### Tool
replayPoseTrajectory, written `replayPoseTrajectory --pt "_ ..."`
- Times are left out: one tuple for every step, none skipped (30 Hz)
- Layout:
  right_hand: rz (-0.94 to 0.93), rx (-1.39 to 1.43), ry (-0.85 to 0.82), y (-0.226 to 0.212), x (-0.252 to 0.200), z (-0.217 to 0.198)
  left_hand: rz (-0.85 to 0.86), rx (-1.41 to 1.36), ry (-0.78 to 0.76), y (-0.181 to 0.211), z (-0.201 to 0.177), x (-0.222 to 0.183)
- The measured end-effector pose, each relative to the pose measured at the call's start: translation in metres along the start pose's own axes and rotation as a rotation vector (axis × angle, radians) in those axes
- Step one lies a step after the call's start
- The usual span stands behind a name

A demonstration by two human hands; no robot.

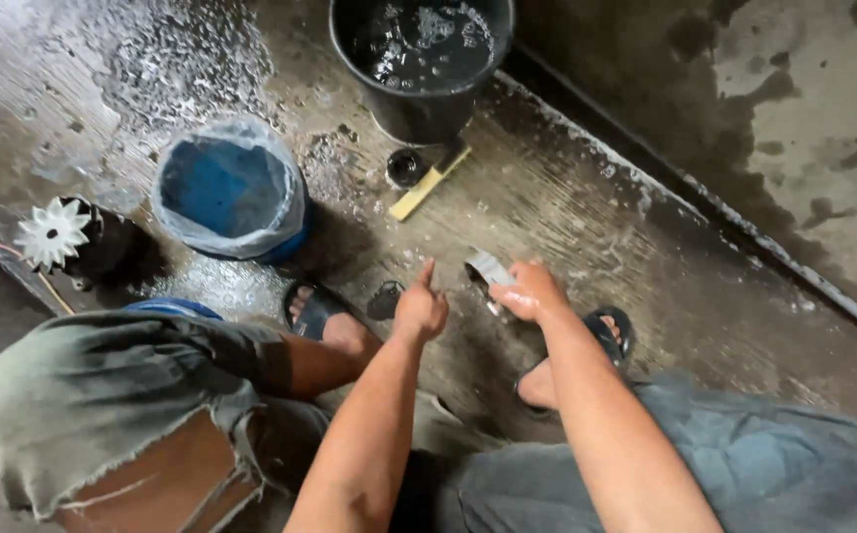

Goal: Scrubbing a mechanical part with a brush and rinsing it in a bucket of water to clean it.

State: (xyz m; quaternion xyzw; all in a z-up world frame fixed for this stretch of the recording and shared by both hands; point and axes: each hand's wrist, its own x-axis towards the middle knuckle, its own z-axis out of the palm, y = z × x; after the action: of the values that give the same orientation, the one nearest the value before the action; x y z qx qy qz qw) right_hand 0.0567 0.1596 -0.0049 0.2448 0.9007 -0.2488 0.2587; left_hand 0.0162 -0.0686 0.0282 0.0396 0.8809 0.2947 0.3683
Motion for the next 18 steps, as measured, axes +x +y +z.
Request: replayPoseTrajectory --pt "0.0 -0.001 -0.003 0.004 0.005 0.003 -0.003 -0.001 -0.001 -0.008 0.007 0.007" --pt "0.015 0.09 -0.009 0.009 0.012 0.006 -0.031 0.043 -0.005 -0.016 0.015 0.016" --pt "0.039 0.18 -0.022 0.017 0.015 0.013 -0.064 0.085 -0.018 -0.027 0.028 0.021" --pt "0.047 0.178 -0.032 0.016 0.012 0.012 -0.072 0.084 -0.029 -0.028 0.027 0.022" --pt "0.045 0.249 -0.011 0.016 0.01 0.008 -0.092 0.108 -0.046 -0.027 0.025 0.025" --pt "0.043 0.32 0.011 0.016 0.009 0.003 -0.112 0.133 -0.064 -0.025 0.022 0.03" --pt "0.061 0.325 0.017 0.023 0.015 0.005 -0.102 0.14 -0.079 -0.03 0.021 0.042" --pt "0.126 0.419 0.044 0.03 0.023 0.006 -0.107 0.202 0.0 -0.035 0.02 0.055" --pt "0.194 0.511 0.072 0.038 0.029 0.008 -0.111 0.261 0.076 -0.039 0.02 0.067" --pt "0.213 0.513 0.078 0.04 0.03 0.009 -0.1 0.265 0.059 -0.03 0.011 0.074" --pt "0.214 0.602 0.144 0.04 0.033 0.009 -0.092 0.319 0.111 -0.023 0.001 0.081" --pt "0.213 0.691 0.211 0.038 0.036 0.01 -0.084 0.373 0.162 -0.016 -0.01 0.088" --pt "0.221 0.682 0.213 0.033 0.03 0.006 -0.081 0.366 0.154 -0.016 -0.015 0.107" --pt "0.215 0.684 0.308 0.026 0.025 0.002 -0.052 0.419 0.197 -0.017 -0.02 0.126" --pt "0.204 0.682 0.397 0.019 0.02 -0.001 -0.029 0.471 0.242 -0.019 -0.026 0.144" --pt "0.207 0.671 0.393 0.015 0.025 0.002 -0.034 0.462 0.236 -0.005 -0.039 0.148" --pt "0.28 0.763 0.413 0.01 0.028 0.007 -0.011 0.5 0.226 0.007 -0.052 0.15" --pt "0.354 0.853 0.434 0.005 0.031 0.012 0.012 0.537 0.216 0.018 -0.065 0.152"
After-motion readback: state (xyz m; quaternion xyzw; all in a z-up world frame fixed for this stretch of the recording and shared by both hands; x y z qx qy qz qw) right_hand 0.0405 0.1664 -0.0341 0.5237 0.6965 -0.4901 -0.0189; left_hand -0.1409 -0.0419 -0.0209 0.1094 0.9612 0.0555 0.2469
